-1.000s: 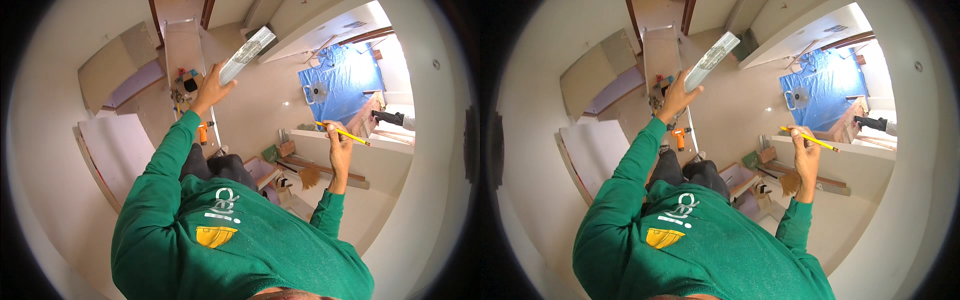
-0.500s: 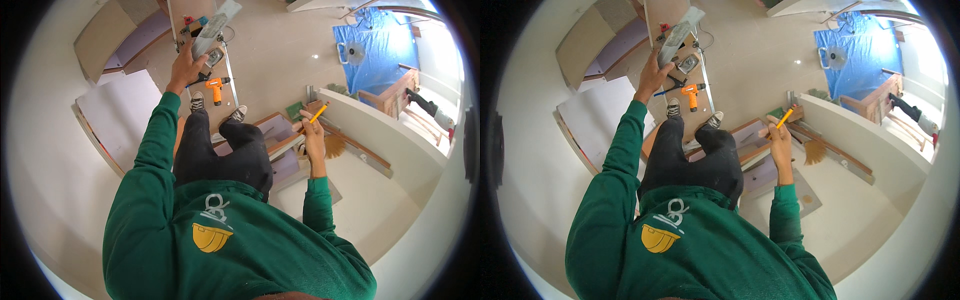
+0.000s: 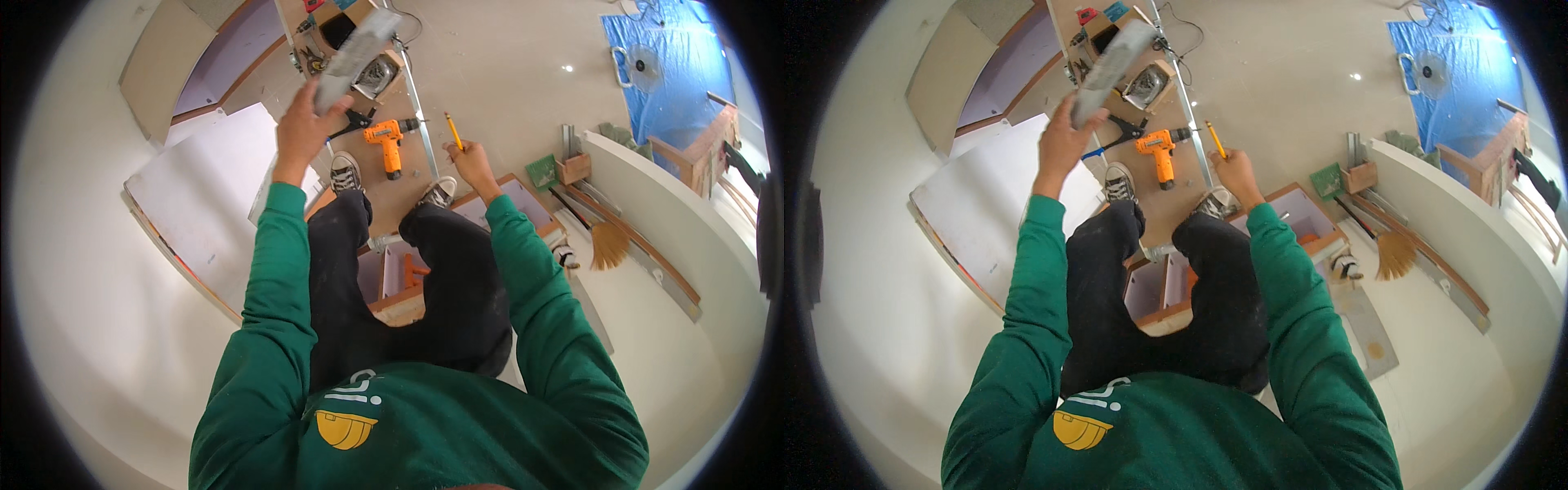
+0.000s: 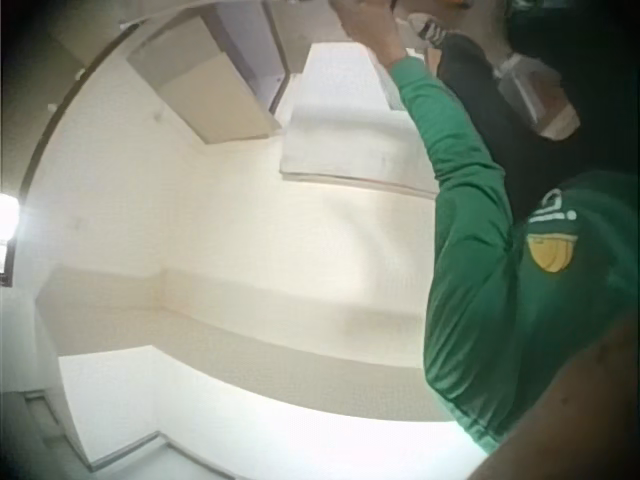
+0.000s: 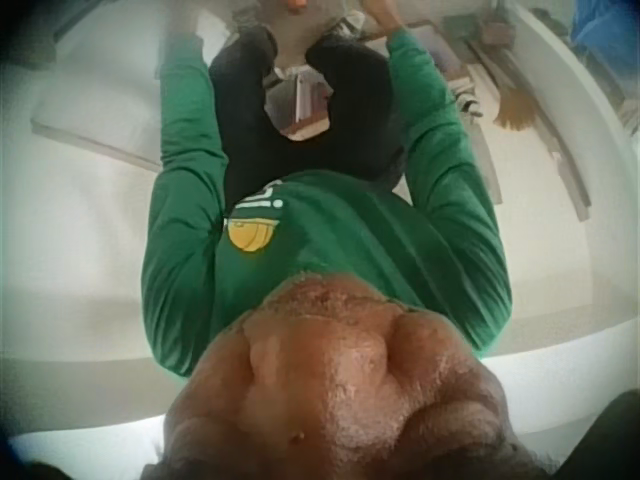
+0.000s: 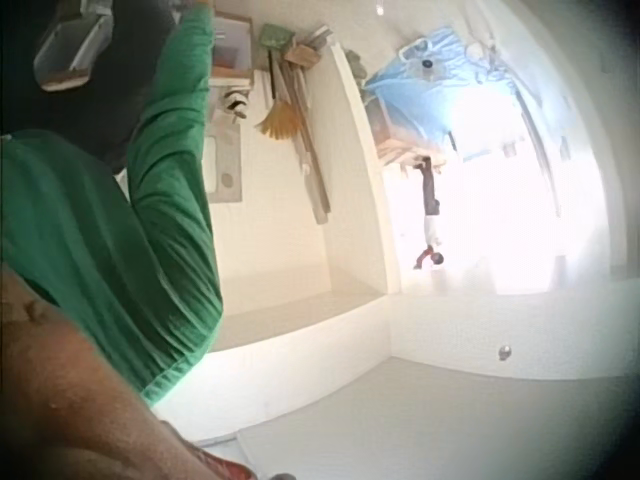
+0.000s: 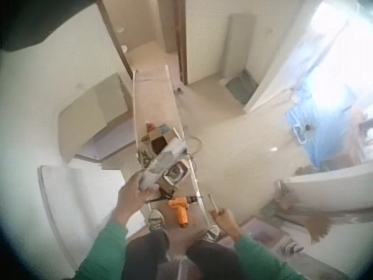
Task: The person measures and marks a metal channel with a pencil and ruler, then cuts it with tin snips. They test-fit the cut piece against the ceiling, mark it again, and prepare to install it.
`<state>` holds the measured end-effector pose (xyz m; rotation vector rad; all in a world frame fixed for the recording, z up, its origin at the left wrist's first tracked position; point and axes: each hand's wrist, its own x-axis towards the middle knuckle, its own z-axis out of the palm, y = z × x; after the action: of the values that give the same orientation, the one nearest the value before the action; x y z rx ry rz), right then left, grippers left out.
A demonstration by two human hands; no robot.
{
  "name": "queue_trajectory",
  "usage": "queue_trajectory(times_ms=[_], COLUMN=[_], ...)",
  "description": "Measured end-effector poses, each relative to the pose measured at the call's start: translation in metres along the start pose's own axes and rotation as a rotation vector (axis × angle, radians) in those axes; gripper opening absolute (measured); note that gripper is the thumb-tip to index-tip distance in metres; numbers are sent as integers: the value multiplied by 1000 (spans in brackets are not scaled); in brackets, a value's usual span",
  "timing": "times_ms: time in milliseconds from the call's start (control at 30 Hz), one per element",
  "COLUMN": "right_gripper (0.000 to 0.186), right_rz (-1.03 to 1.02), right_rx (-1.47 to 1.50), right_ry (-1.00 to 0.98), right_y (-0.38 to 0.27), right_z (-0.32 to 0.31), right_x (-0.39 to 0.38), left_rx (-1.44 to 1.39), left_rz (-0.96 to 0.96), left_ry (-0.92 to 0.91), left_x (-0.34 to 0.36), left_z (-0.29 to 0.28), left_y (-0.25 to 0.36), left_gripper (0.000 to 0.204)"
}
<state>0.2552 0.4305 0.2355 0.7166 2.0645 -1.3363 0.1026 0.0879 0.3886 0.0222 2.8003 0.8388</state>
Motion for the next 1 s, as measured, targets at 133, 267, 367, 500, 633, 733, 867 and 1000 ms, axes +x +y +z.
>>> queue_trajectory(times_ms=[133, 267, 367, 500, 633, 733, 867, 1000], right_gripper=[32, 42, 46, 50, 55, 57, 57, 58], right_rz=[55, 152, 35, -173, -324, -382, -421, -481], right_rx=[326, 260, 162, 0, -138, -184, -178, -283], right_ry=[78, 110, 195, 227, 262, 283, 277, 260], right_y=[42, 30, 39, 33, -5, -22, -46, -31], right_z=[28, -2, -23, -54, -79, -87, -81, -67], right_x=[74, 130, 179, 228, 234, 224, 209, 210], left_rx=[-20, -69, -81, -85, 29, 123, 115, 140], left_rz=[-12, 149, 274, 374, 537, 566, 568, 579], left_ry=[-400, -589, -668, -670, -491, -459, -397, -476], left_x=[2, 14, 21, 26, 36, 49, 45, 40], left_z=[63, 123, 158, 215, 258, 273, 285, 283], left_y=[-16, -74, -104, -134, -163, -171, -181, -182], left_gripper=[85, 88, 92, 93, 93, 93, 92, 89])
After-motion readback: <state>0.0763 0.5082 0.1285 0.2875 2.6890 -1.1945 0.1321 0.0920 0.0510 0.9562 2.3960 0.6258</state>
